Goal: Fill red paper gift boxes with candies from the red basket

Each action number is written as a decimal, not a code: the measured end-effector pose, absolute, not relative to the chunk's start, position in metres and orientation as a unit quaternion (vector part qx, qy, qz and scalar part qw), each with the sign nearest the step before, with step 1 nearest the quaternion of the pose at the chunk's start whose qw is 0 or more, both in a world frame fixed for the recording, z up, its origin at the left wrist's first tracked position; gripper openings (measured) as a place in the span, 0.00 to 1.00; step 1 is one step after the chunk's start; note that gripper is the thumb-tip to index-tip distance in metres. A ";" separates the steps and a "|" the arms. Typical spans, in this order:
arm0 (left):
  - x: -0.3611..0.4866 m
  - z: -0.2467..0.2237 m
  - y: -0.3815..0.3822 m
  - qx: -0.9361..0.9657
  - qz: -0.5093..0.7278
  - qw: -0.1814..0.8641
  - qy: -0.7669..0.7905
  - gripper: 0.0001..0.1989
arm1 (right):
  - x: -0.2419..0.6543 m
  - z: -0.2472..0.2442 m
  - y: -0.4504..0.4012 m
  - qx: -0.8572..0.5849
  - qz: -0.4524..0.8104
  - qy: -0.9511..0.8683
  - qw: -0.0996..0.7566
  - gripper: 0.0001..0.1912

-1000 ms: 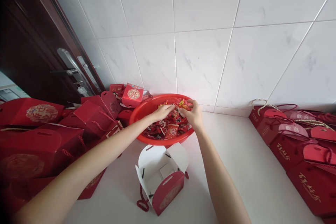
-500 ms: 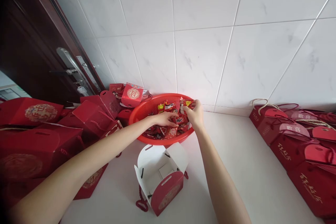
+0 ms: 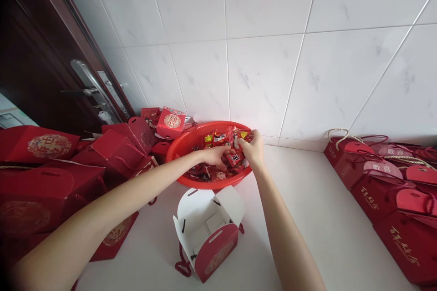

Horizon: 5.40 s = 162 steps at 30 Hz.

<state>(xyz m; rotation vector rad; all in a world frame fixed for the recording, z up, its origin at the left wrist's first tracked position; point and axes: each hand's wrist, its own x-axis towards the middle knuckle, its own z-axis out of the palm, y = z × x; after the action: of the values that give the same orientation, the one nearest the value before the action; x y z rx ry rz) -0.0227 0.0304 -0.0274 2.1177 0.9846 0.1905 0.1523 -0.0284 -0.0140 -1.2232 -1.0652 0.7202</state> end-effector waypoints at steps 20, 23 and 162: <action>-0.013 -0.027 0.027 0.790 0.072 0.487 0.365 0.22 | 0.150 -0.014 -0.028 -0.531 0.319 -0.467 0.631 0.15; -0.009 -0.027 0.028 0.766 0.067 0.546 0.333 0.22 | 0.150 -0.014 -0.028 -0.525 0.323 -0.472 0.631 0.15; -0.021 -0.008 0.040 0.892 -0.035 0.179 0.414 0.24 | 0.148 -0.007 -0.039 -0.549 0.288 -0.538 0.571 0.13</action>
<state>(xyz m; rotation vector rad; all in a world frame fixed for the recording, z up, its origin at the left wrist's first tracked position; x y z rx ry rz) -0.0206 0.0398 -0.0081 2.5207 1.1706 -0.0979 0.1477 -0.0391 -0.0072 -1.2879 -1.2619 0.6768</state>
